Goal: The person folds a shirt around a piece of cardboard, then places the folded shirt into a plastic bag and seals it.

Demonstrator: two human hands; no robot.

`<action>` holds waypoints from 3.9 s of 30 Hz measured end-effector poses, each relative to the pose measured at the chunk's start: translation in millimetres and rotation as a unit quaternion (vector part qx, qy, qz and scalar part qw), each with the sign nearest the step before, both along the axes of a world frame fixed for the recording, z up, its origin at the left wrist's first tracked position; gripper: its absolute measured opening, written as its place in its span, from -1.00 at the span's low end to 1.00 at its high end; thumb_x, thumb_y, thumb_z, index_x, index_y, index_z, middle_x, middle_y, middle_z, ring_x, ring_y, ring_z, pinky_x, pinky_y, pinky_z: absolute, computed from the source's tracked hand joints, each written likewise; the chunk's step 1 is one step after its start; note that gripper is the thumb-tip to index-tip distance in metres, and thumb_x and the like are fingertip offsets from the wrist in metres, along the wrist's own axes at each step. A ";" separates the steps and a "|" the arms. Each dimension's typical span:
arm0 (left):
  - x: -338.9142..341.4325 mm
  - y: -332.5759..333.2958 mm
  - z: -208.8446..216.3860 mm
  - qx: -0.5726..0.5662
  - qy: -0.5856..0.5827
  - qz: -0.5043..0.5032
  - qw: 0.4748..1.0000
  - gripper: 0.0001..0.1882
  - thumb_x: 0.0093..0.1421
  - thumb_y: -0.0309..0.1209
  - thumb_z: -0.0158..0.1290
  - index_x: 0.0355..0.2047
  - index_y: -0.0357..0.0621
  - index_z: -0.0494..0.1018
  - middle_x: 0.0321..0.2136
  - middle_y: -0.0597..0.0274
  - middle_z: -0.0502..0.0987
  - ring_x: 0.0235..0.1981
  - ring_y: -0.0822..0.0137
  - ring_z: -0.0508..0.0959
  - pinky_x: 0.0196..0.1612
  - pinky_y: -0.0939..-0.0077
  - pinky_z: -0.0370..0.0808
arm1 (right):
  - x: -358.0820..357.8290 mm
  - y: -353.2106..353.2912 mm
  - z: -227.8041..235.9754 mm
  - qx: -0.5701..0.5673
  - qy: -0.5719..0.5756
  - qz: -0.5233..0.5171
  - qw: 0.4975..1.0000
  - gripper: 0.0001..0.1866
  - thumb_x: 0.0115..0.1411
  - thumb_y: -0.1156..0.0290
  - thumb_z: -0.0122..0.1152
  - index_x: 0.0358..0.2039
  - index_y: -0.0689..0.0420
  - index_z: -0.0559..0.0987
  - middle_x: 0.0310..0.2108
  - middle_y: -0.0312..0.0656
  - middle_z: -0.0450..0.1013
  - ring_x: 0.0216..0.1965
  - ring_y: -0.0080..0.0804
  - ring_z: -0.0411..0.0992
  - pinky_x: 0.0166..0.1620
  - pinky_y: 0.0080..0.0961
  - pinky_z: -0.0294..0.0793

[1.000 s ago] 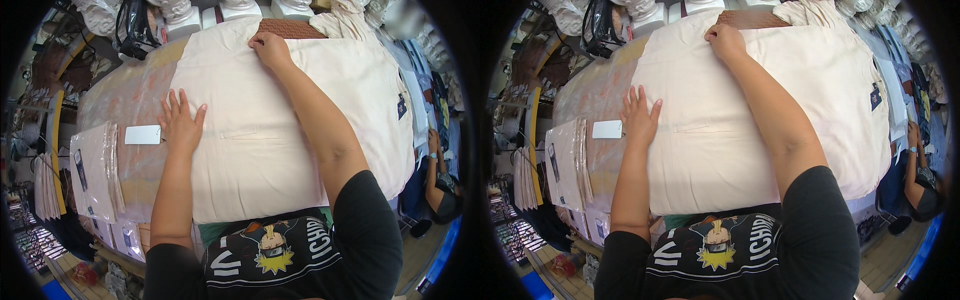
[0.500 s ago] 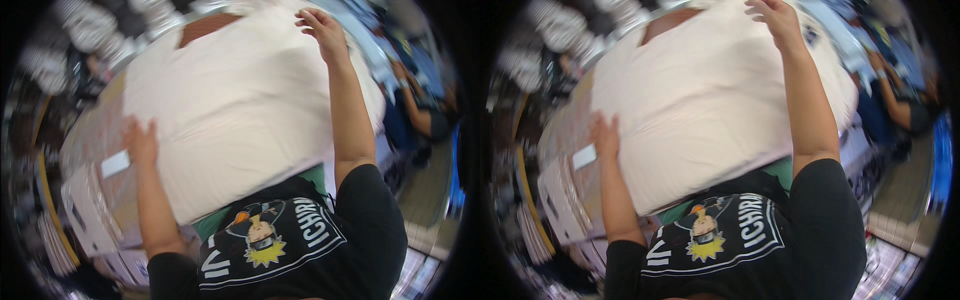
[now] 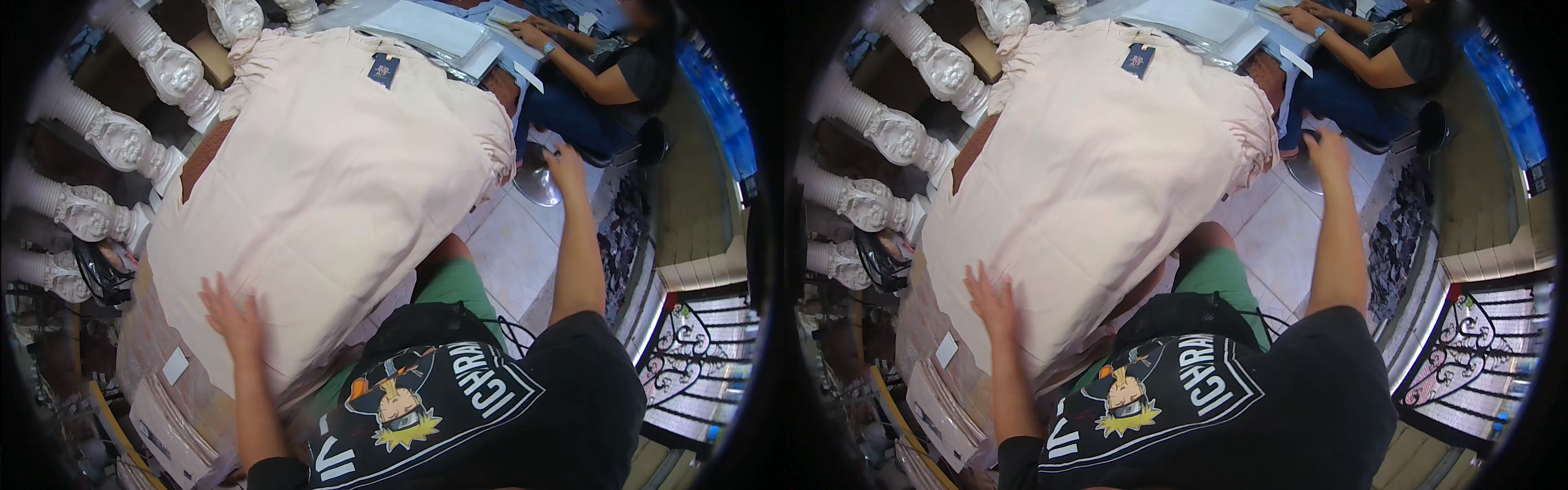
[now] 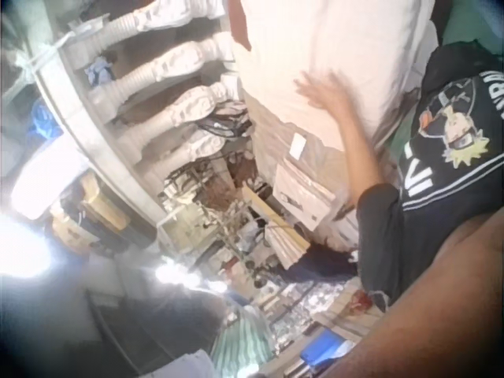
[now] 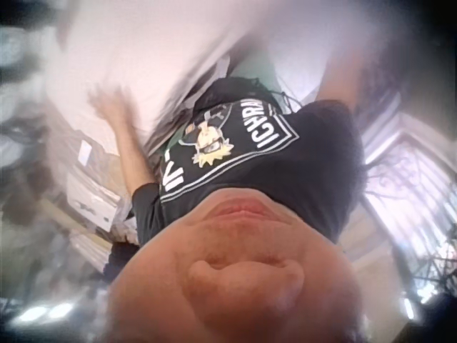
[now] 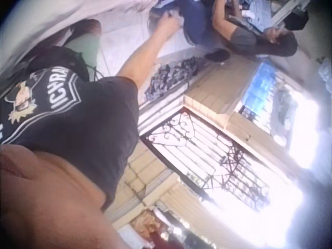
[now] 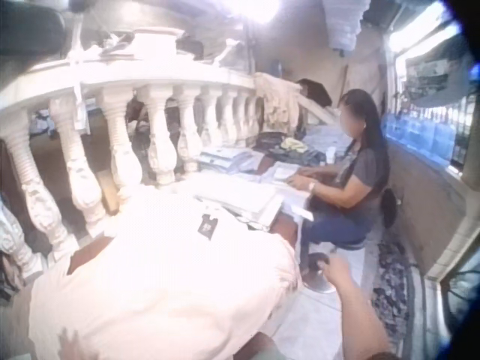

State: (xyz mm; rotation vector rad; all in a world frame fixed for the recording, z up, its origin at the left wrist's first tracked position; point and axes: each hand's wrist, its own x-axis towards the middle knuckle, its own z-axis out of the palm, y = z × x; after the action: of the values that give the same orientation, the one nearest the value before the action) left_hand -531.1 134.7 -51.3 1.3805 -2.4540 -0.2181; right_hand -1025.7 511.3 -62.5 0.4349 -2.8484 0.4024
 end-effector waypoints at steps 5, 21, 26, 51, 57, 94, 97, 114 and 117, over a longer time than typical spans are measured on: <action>-24.6 38.4 -13.0 -0.018 -0.040 -0.028 0.999 -0.39 0.21 -0.17 -0.09 0.23 -0.05 0.07 0.27 0.05 -0.03 0.31 0.02 -0.11 0.23 -0.12 -0.22 | -90.9 -141.1 43.1 -0.174 0.118 0.191 0.959 -0.69 0.07 0.28 0.13 -0.19 0.15 0.55 -0.18 -0.01 0.47 -0.11 -0.04 0.39 -0.03 -0.25 0.34; -15.0 35.9 -11.8 -0.056 -0.003 -0.035 0.998 -0.45 0.13 -0.24 0.00 0.12 -0.16 0.23 0.20 0.00 0.13 0.23 -0.01 0.08 0.21 0.07 -0.01 | -203.3 -256.3 -7.1 0.136 0.211 0.352 0.902 -0.66 0.17 0.37 -0.17 -0.19 0.16 0.56 -0.23 0.08 0.47 -0.20 0.02 0.45 -0.10 -0.15 0.41; -21.8 41.4 -21.5 -0.030 0.043 -0.014 0.999 -0.41 0.15 -0.05 -0.08 0.12 -0.10 0.24 0.20 0.02 0.12 0.25 0.01 0.04 0.22 -0.05 -0.08 | -271.7 -261.5 13.8 0.090 0.265 0.379 0.882 -0.69 0.16 0.41 -0.14 -0.18 0.17 0.55 -0.23 0.03 0.49 -0.22 -0.11 0.48 -0.11 -0.29 0.44; 33.3 40.2 1.2 0.439 0.711 0.075 0.544 -0.51 0.26 -0.22 -0.14 0.06 -0.37 0.17 0.00 -0.01 0.34 -0.02 0.12 0.42 0.03 0.15 0.36 | 326.8 -194.7 45.4 -0.045 0.038 0.729 0.682 -0.53 -0.11 0.32 0.30 -0.13 0.12 0.47 -0.14 -0.12 0.40 -0.08 -0.19 0.37 -0.08 -0.32 0.34; 33.2 42.1 0.0 0.439 0.678 0.074 0.585 -0.66 0.23 -0.36 -0.07 -0.07 -0.37 0.27 -0.17 0.06 0.44 -0.22 0.26 0.50 -0.25 0.36 0.46 | 304.2 -224.2 75.8 -0.028 -0.028 0.744 0.667 -0.47 -0.01 0.12 0.28 -0.05 0.10 0.45 -0.04 -0.05 0.37 -0.02 -0.08 0.33 0.00 -0.27 0.32; -3.7 -25.8 212.3 -0.046 0.000 -0.237 0.970 -0.70 0.16 -0.23 0.06 -0.26 -0.22 0.47 -0.51 0.14 0.50 -0.47 0.42 0.43 -0.32 0.50 0.40 | 274.2 -249.8 116.6 -0.426 -0.128 0.543 0.712 -0.58 -0.02 0.28 0.32 -0.17 0.18 0.48 -0.18 -0.13 0.43 -0.10 -0.30 0.38 -0.02 -0.44 0.32; -15.3 -11.8 214.3 -0.023 -0.010 -0.271 0.962 -0.71 0.16 -0.24 0.06 -0.32 -0.25 0.47 -0.60 0.14 0.48 -0.56 0.40 0.41 -0.40 0.48 0.40 | 297.3 -256.5 130.8 -0.448 0.067 0.540 0.710 -0.49 -0.14 0.25 0.40 -0.19 0.22 0.45 -0.12 0.03 0.33 -0.03 -0.11 0.29 -0.01 -0.34 0.30; -8.3 -7.1 200.9 0.099 -0.025 -0.247 0.964 -0.73 0.14 -0.29 0.07 -0.29 -0.28 0.46 -0.55 0.17 0.51 -0.53 0.45 0.44 -0.37 0.50 0.41 | 284.4 -281.3 109.7 -0.566 -0.322 0.455 0.607 -0.84 0.09 0.32 0.25 -0.47 0.15 0.56 -0.23 -0.24 0.49 -0.27 -0.53 0.39 -0.14 -0.53 0.33; -7.3 -8.7 194.2 0.110 -0.029 -0.245 0.963 -0.71 0.13 -0.29 0.08 -0.24 -0.28 0.46 -0.52 0.20 0.53 -0.52 0.46 0.44 -0.35 0.54 0.42 | 283.4 -280.6 104.0 -0.556 -0.329 0.437 0.626 -0.82 0.09 0.33 0.24 -0.47 0.18 0.56 -0.25 -0.23 0.49 -0.28 -0.52 0.39 -0.20 -0.55 0.35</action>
State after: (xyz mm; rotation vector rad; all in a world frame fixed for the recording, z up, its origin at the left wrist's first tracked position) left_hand -538.4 126.0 142.8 0.8307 -2.8547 -0.5838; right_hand -742.3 230.7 41.5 1.5066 -1.8667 2.6782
